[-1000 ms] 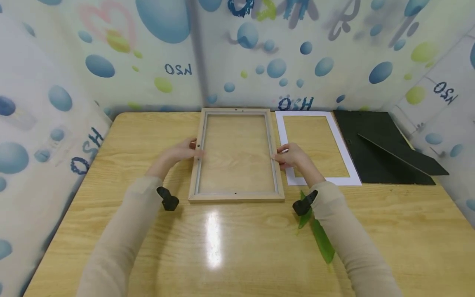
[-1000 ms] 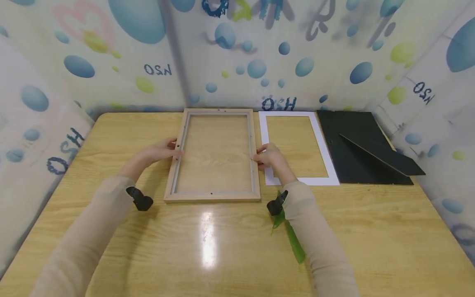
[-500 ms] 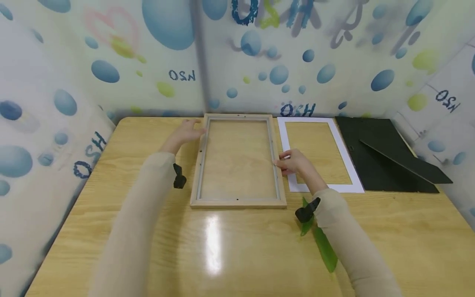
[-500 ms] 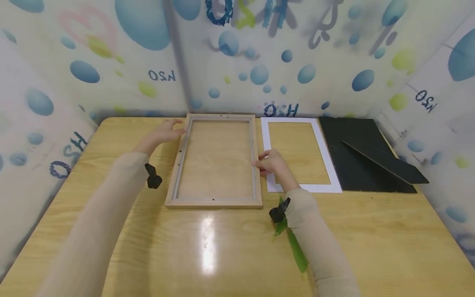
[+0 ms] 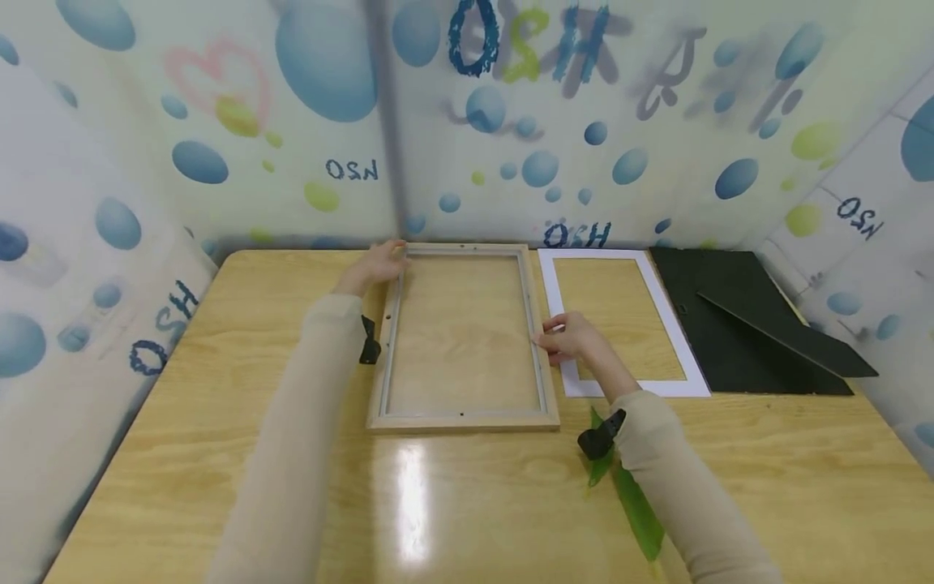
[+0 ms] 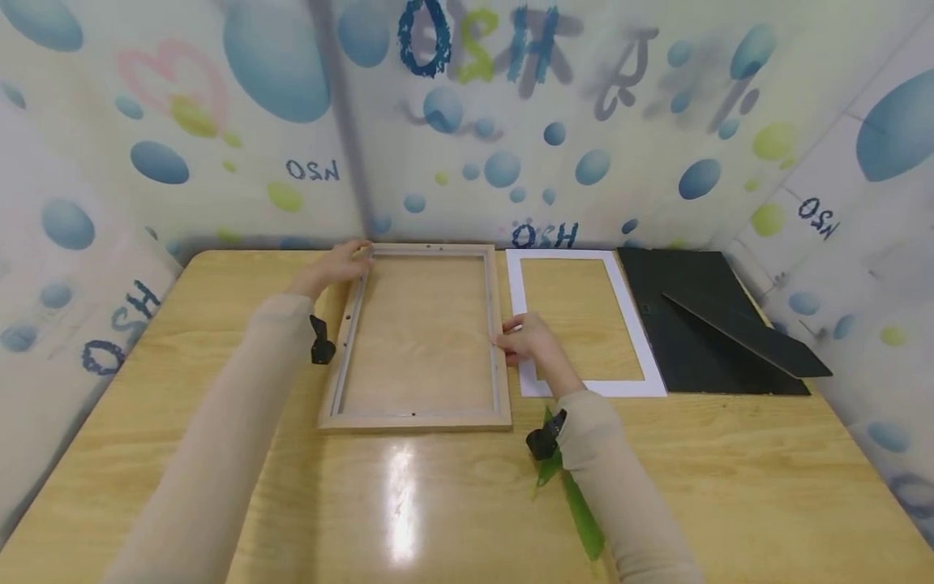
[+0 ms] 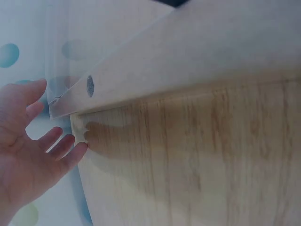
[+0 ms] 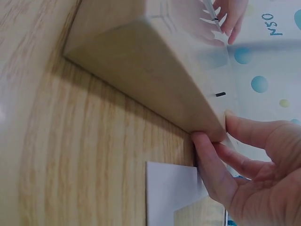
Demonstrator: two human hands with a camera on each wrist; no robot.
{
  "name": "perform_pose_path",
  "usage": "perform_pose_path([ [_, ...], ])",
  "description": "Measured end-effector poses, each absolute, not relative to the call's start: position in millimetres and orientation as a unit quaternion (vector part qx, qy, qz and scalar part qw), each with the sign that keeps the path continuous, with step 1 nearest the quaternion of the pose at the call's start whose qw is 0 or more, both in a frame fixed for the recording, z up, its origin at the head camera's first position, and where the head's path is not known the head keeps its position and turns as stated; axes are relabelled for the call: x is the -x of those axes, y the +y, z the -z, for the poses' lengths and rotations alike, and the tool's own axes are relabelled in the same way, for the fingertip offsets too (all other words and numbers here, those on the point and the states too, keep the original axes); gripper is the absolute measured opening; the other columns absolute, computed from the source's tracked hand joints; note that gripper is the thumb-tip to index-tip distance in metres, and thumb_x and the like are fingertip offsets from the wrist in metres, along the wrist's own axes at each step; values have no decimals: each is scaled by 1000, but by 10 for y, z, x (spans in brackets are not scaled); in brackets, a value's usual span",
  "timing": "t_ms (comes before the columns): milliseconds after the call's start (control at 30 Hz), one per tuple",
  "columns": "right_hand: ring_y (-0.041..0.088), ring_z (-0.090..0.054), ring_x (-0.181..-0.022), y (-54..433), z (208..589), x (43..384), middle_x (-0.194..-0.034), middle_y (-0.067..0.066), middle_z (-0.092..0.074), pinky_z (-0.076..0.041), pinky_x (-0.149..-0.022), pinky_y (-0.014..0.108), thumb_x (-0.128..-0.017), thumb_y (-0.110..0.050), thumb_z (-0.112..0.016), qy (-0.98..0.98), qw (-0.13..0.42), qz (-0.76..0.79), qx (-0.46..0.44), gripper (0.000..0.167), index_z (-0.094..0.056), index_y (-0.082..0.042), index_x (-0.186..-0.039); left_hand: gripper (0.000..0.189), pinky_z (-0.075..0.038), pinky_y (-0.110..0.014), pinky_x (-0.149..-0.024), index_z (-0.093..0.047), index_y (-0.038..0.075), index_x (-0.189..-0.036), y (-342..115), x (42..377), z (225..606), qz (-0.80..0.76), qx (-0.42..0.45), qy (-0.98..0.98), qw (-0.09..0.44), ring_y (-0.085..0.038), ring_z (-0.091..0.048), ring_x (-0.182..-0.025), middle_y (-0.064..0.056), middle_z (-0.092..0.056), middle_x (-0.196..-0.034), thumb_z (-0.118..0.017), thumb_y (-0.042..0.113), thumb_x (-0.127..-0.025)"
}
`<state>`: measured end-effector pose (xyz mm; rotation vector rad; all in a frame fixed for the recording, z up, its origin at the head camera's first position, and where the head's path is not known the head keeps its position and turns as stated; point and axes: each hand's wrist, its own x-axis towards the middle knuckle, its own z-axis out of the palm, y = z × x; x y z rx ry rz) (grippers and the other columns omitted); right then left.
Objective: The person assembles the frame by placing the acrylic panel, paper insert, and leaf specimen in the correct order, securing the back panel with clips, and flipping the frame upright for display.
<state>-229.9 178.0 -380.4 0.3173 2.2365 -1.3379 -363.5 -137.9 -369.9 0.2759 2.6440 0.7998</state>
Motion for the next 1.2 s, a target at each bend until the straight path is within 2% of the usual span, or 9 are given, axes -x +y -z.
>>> perform_pose_path([
  [333,11,-56,-74,1789,3828,2284,-101,11,-49,-56,-68,24,-89,-14,-58,828,246,491,-113,50,-38,6,-130,49,-23,-58,-107,-28,9,-141,-1319,3661,3754,-270,-105,942,171,-44,-17,-134,-29,-15,-145,-39,27,-97],
  [733,10,-55,-73,1804,3856,2318,-101,10,-49,-56,-70,25,-89,-14,-59,827,247,493,-114,50,-39,6,-130,43,-25,-53,-108,-35,5,-136,-1266,3679,3818,-255,-114,948,149,-40,-20,-132,-25,-30,-141,-38,24,-98],
  [933,11,-57,-76,1807,3866,2315,-105,13,-51,-56,-71,26,-89,-15,-59,836,246,481,-99,52,-39,6,-131,45,-20,-53,-110,-33,5,-139,-1285,3656,3828,-255,-124,946,156,-40,-14,-136,-24,-29,-145,-37,23,-98],
  [1133,12,-56,-79,1815,3848,2312,-107,14,-51,-56,-70,26,-89,-16,-58,837,246,478,-99,51,-38,5,-131,51,-23,-51,-110,-24,1,-142,-1373,3673,3772,-289,-158,925,188,-40,-21,-135,-24,-22,-148,-38,18,-96],
  [1200,12,-56,-78,1819,3841,2309,-106,14,-51,-56,-70,26,-89,-15,-58,835,245,482,-99,51,-38,6,-131,58,-23,-50,-110,-16,1,-144,-1414,3661,3750,-302,-158,918,205,-40,-19,-136,-25,-15,-149,-42,16,-94],
])
